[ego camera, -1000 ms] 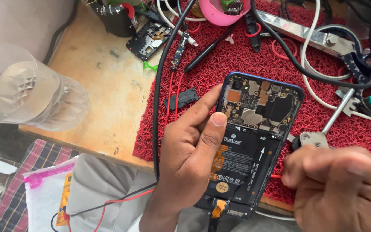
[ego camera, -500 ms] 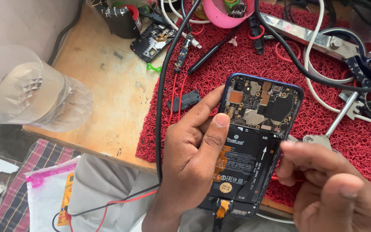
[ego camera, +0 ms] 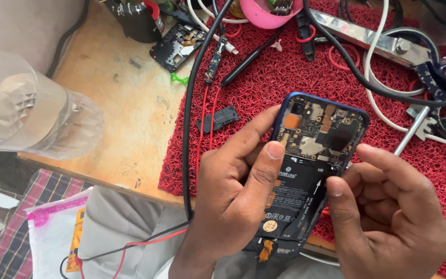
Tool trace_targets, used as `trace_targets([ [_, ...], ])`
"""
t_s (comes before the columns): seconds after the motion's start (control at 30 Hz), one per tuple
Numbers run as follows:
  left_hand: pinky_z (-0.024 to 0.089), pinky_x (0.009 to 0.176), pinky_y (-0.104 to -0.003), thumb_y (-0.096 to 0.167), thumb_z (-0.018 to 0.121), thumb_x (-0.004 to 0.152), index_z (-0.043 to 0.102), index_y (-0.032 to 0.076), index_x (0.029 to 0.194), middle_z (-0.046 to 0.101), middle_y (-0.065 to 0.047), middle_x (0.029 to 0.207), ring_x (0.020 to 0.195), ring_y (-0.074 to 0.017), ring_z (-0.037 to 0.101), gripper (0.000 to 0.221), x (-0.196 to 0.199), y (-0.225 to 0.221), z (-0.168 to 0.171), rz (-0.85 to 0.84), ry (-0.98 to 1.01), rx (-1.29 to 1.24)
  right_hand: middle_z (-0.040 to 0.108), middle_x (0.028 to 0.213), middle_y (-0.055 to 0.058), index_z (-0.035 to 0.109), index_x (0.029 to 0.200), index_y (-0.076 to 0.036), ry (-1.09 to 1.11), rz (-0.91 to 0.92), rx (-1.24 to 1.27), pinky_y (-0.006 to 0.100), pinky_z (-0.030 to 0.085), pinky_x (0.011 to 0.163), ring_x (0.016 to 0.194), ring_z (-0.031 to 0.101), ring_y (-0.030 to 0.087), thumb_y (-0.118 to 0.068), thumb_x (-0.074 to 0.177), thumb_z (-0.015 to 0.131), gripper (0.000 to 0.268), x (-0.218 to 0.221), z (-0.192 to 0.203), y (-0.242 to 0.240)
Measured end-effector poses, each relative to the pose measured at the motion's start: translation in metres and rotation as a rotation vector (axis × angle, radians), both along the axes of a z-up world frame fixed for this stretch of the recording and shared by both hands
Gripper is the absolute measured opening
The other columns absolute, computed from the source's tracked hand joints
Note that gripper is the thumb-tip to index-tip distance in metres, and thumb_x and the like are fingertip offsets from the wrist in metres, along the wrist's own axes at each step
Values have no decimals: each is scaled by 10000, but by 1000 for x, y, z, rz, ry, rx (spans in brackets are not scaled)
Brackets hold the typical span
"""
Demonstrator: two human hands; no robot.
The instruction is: The person holds a disassembled smartphone and repeatedly presses and adjusts internal components, including the battery and ribbon cables, while the camera shakes frequently. The person manipulates the device with both hands, focusing on the internal circuitry and connectors.
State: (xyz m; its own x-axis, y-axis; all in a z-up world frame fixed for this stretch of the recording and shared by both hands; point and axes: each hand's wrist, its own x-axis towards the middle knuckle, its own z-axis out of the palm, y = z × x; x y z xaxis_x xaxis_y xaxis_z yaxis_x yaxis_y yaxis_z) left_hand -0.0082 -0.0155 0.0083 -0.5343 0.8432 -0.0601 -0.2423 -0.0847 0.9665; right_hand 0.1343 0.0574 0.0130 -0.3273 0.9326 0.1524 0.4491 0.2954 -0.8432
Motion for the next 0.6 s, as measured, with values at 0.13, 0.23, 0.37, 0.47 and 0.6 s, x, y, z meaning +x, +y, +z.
trace_targets([
  [0.13,341,511,-198,136,549,1081,544,-27,1508,588,51,755,613,18,432,457,0,-1,1,-3,54,-7,707,896,127,565,1290,42,-17,10,22,223,591,683,811,722,121,39,875,765,460,-1,0,1],
  [0.23,367,529,-198,130,549,1081,539,-33,1502,622,43,786,636,17,459,451,1,-1,2,-11,74,3,694,897,139,563,1292,50,44,-10,2,225,586,714,813,708,125,44,865,785,481,-2,-3,1],
  [0.37,391,543,-195,123,553,1082,547,-33,1490,646,37,790,649,19,491,437,2,-1,2,-15,130,-4,700,966,110,537,1281,44,175,39,28,206,605,788,870,716,103,33,929,748,411,1,-5,1],
  [0.47,394,545,-193,120,554,1085,550,-33,1492,636,40,773,651,20,494,435,3,0,1,-8,145,-11,691,898,120,538,1237,51,134,-35,1,207,579,714,794,705,110,40,913,719,372,2,-4,-1],
  [0.6,343,509,-189,115,551,1077,549,-34,1501,595,47,734,608,20,448,449,4,0,1,2,59,-15,686,901,121,548,1236,41,184,-98,-83,215,573,649,720,681,113,31,959,658,299,1,1,0],
])
